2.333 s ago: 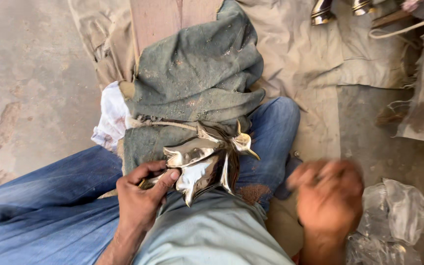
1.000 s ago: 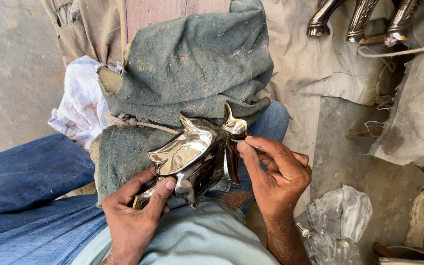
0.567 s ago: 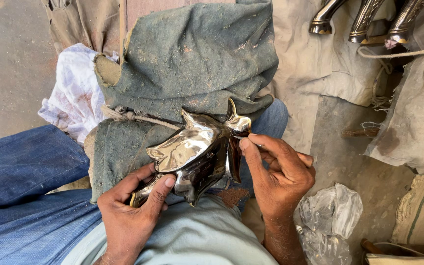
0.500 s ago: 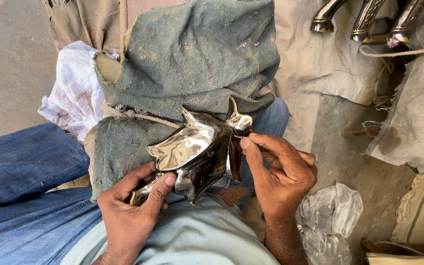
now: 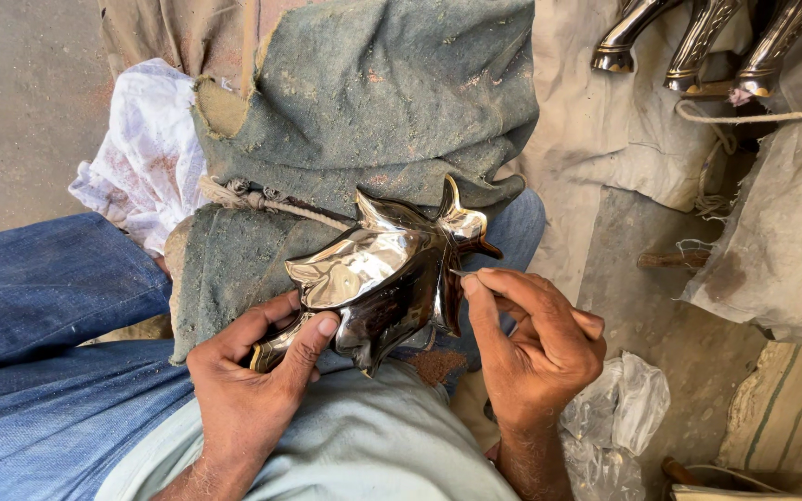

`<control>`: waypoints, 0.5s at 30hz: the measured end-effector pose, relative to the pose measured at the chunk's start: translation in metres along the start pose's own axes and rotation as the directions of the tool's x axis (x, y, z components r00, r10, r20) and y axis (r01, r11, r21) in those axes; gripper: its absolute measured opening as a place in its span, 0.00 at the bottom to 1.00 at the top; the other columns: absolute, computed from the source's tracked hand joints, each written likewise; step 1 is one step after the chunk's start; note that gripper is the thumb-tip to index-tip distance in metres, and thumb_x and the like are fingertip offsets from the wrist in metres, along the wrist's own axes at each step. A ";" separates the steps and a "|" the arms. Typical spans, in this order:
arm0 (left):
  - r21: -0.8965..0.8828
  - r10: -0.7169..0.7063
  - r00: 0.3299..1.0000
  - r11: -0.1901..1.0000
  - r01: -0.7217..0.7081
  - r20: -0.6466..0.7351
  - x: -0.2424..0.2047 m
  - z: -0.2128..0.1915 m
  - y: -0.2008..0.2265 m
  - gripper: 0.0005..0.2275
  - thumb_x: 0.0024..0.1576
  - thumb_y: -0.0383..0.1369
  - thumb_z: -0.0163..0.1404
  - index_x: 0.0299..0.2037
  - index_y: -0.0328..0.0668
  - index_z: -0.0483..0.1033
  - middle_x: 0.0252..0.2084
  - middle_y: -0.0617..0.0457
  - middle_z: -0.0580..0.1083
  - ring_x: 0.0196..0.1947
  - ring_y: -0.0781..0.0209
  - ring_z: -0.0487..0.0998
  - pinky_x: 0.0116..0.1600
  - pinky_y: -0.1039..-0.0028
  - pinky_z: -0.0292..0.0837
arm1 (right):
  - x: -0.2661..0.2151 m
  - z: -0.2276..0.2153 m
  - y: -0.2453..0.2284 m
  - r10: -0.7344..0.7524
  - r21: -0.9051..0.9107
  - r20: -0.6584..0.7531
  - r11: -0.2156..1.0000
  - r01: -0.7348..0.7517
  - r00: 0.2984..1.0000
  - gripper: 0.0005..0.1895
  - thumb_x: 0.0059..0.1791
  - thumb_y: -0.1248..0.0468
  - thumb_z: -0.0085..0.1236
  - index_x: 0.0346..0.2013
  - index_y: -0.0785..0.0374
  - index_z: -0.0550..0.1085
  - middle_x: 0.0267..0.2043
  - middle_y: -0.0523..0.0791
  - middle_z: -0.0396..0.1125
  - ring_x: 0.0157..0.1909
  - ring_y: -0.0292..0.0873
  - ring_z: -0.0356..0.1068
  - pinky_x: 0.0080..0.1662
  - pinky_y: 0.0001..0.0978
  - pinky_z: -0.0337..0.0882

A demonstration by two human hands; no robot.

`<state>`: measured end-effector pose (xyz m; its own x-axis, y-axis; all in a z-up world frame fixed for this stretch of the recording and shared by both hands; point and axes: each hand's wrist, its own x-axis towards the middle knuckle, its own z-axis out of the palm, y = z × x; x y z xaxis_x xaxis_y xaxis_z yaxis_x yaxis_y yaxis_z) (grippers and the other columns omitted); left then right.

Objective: The person sits cross-legged on the floor and uses a small metal tool to polish and refine the surface of a shiny, leaf-shaped metal object. They rotate the object frequently to access different edges and surfaces, maintaining steady hand contact with the tool and object.

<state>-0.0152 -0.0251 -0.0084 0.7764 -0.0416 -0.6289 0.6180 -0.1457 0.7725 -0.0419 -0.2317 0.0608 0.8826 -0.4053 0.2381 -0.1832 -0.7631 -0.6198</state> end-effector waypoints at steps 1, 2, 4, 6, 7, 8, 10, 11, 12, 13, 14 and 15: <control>-0.007 -0.002 1.000 1.000 0.002 0.005 0.000 0.000 0.000 0.18 0.50 0.34 0.65 0.47 0.29 0.82 0.25 0.54 0.79 0.19 0.73 0.73 0.24 0.81 0.69 | 0.001 0.000 -0.001 -0.027 -0.001 0.010 1.000 0.027 1.000 0.11 0.47 0.75 0.71 0.42 0.66 0.79 0.39 0.44 0.78 0.25 0.23 0.66 0.25 0.15 0.53; -0.014 -0.005 1.000 1.000 0.005 0.009 0.000 0.000 0.000 0.18 0.50 0.34 0.65 0.47 0.30 0.82 0.25 0.54 0.78 0.19 0.73 0.73 0.24 0.81 0.69 | 0.002 0.000 -0.002 -0.027 -0.004 0.009 1.000 0.027 1.000 0.11 0.47 0.75 0.71 0.42 0.66 0.79 0.39 0.44 0.78 0.26 0.24 0.68 0.25 0.15 0.53; -0.023 -0.004 1.000 1.000 0.004 0.016 0.000 0.000 0.000 0.18 0.50 0.34 0.65 0.47 0.30 0.82 0.24 0.54 0.78 0.19 0.73 0.73 0.25 0.81 0.68 | 0.002 0.001 -0.004 -0.026 -0.010 0.010 1.000 0.027 1.000 0.11 0.47 0.75 0.70 0.41 0.66 0.78 0.39 0.45 0.78 0.28 0.25 0.71 0.26 0.16 0.51; -0.025 0.003 1.000 1.000 -0.003 0.018 0.000 0.000 -0.001 0.17 0.50 0.34 0.65 0.46 0.30 0.83 0.25 0.54 0.79 0.19 0.73 0.73 0.25 0.81 0.68 | 0.002 0.002 -0.006 -0.023 -0.022 0.014 0.999 0.023 1.000 0.10 0.48 0.75 0.70 0.42 0.66 0.79 0.38 0.45 0.78 0.29 0.26 0.72 0.27 0.16 0.52; -0.022 0.007 1.000 1.000 -0.007 0.023 0.000 -0.001 -0.001 0.17 0.50 0.34 0.65 0.47 0.31 0.83 0.24 0.54 0.78 0.19 0.74 0.72 0.25 0.81 0.68 | 0.001 0.002 -0.007 -0.021 -0.028 0.015 0.999 0.021 1.000 0.10 0.48 0.75 0.70 0.42 0.66 0.79 0.38 0.44 0.78 0.29 0.26 0.73 0.27 0.16 0.53; -0.019 0.011 1.000 1.000 -0.011 0.027 0.000 -0.001 -0.001 0.17 0.50 0.34 0.65 0.47 0.31 0.83 0.24 0.54 0.78 0.19 0.74 0.72 0.25 0.81 0.68 | 0.001 0.002 -0.007 -0.019 -0.017 0.020 1.000 0.019 1.000 0.10 0.48 0.76 0.69 0.42 0.66 0.79 0.38 0.44 0.78 0.30 0.26 0.73 0.27 0.16 0.53; -0.016 0.010 0.999 1.000 -0.009 0.032 0.000 -0.002 -0.001 0.18 0.50 0.35 0.65 0.47 0.31 0.83 0.24 0.54 0.79 0.20 0.74 0.72 0.26 0.81 0.68 | 0.003 0.002 -0.006 -0.018 0.005 0.032 1.000 0.018 0.999 0.10 0.49 0.76 0.69 0.43 0.66 0.79 0.39 0.45 0.78 0.32 0.27 0.75 0.27 0.15 0.55; -0.013 0.004 0.999 1.000 -0.004 0.035 0.000 -0.002 -0.001 0.18 0.50 0.35 0.65 0.47 0.31 0.83 0.25 0.54 0.79 0.20 0.73 0.73 0.26 0.81 0.68 | 0.003 0.001 -0.005 -0.024 -0.006 0.035 1.000 0.024 0.999 0.10 0.48 0.76 0.69 0.42 0.66 0.79 0.38 0.45 0.78 0.31 0.27 0.75 0.26 0.15 0.55; -0.011 -0.001 0.999 1.000 0.001 0.038 0.000 -0.002 -0.001 0.18 0.50 0.35 0.65 0.47 0.32 0.83 0.25 0.54 0.79 0.21 0.73 0.73 0.27 0.80 0.69 | 0.004 0.002 -0.004 -0.030 -0.016 0.038 0.999 0.031 0.999 0.10 0.48 0.76 0.69 0.42 0.66 0.79 0.38 0.45 0.78 0.31 0.27 0.75 0.26 0.15 0.55; 0.004 0.041 0.999 0.999 -0.042 0.034 0.001 -0.003 -0.001 0.18 0.50 0.35 0.65 0.47 0.31 0.83 0.27 0.54 0.80 0.23 0.73 0.74 0.29 0.81 0.70 | 0.003 0.002 -0.003 -0.035 -0.026 0.043 0.999 0.036 0.998 0.10 0.48 0.76 0.69 0.42 0.67 0.79 0.38 0.45 0.78 0.31 0.27 0.75 0.26 0.15 0.55; 0.019 0.083 0.996 0.996 -0.084 0.031 0.001 -0.004 -0.001 0.18 0.50 0.36 0.65 0.46 0.31 0.83 0.29 0.54 0.81 0.26 0.74 0.75 0.31 0.81 0.72 | 0.003 0.001 -0.003 -0.032 -0.018 0.043 0.999 0.033 0.999 0.10 0.48 0.76 0.69 0.42 0.67 0.79 0.38 0.46 0.78 0.31 0.27 0.75 0.26 0.15 0.56; 0.035 0.124 0.992 0.992 -0.125 0.029 0.001 -0.004 -0.002 0.18 0.51 0.36 0.65 0.46 0.31 0.83 0.30 0.54 0.82 0.28 0.74 0.76 0.34 0.82 0.73 | 0.002 0.001 -0.002 -0.027 -0.010 0.043 1.000 0.028 0.999 0.10 0.48 0.76 0.69 0.42 0.67 0.79 0.39 0.46 0.78 0.31 0.27 0.75 0.26 0.14 0.57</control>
<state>-0.0151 -0.0208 -0.0099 0.8433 -0.0875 -0.5303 0.5112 -0.1742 0.8416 -0.0395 -0.2305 0.0616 0.9053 -0.3620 0.2223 -0.1629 -0.7792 -0.6053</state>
